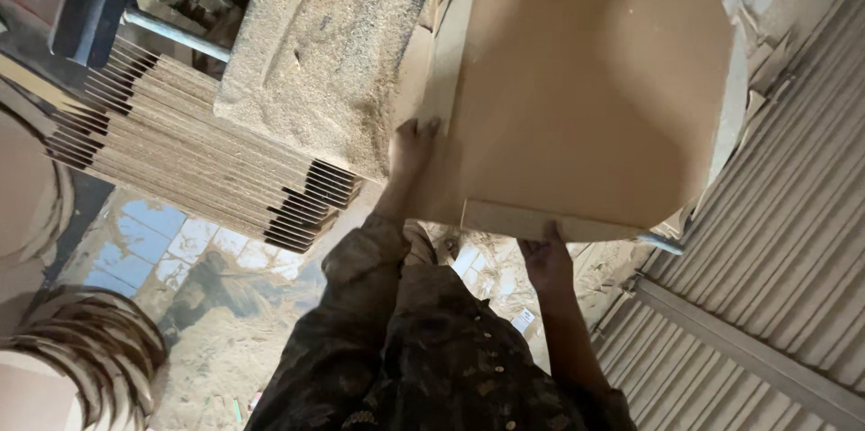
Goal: The person holds a large shaped wooden furniture panel and repeatedly presses and slides its edges against a fixed abrasive block, rotating the panel to work different edges. They lift and reposition the panel on the dusty work surface and continue smoothing its edges by hand.
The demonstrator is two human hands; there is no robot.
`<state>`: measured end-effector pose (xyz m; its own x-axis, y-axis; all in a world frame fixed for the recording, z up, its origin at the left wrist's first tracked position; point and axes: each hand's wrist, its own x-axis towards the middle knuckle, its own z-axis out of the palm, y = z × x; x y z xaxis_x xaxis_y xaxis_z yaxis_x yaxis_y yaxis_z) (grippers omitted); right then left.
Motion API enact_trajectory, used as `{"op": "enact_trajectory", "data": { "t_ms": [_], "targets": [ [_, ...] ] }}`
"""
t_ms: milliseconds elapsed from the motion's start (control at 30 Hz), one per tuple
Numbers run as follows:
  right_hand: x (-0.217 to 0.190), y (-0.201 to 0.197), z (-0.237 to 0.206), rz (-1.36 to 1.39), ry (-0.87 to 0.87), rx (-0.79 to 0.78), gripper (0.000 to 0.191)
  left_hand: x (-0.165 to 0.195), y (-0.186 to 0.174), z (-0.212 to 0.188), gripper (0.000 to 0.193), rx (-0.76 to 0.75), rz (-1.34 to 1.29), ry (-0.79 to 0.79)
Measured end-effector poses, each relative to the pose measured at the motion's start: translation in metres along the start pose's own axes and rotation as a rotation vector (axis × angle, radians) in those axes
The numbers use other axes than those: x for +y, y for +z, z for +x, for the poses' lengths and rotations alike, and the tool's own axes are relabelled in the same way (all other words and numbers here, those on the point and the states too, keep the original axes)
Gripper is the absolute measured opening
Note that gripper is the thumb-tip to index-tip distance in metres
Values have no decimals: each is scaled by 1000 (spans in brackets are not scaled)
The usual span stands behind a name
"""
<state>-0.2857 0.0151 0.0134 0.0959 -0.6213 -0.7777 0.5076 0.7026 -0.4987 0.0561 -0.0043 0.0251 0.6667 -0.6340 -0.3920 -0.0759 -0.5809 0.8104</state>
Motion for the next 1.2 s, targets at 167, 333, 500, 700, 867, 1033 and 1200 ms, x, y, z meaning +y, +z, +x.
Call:
{"op": "enact_trajectory", "data": {
  "t_ms": [167,333,500,700,867,1033,1200],
  "targets": [
    [23,-8,-11,29,72,-51,41,-11,-10,10,48,-49,68,-18],
    [40,18,1,50,149,-32,42,7,-16,56,44,-81,14,90],
    [44,40,6,133,156,-68,31,24,-16,79,48,-116,130,100],
    [39,53,1,111,139,-46,28,18,-35,55,41,143,208,177],
    [40,57,0,156,118,-69,25,-40,-51,-41,39,222,313,212],
    [46,52,9,132,158,38,23,-75,9,-102,27,-202,-461,-258],
    [51,51,13,158,126,29,19,-77,42,-134,28,-36,-836,-322]
  ]
}}
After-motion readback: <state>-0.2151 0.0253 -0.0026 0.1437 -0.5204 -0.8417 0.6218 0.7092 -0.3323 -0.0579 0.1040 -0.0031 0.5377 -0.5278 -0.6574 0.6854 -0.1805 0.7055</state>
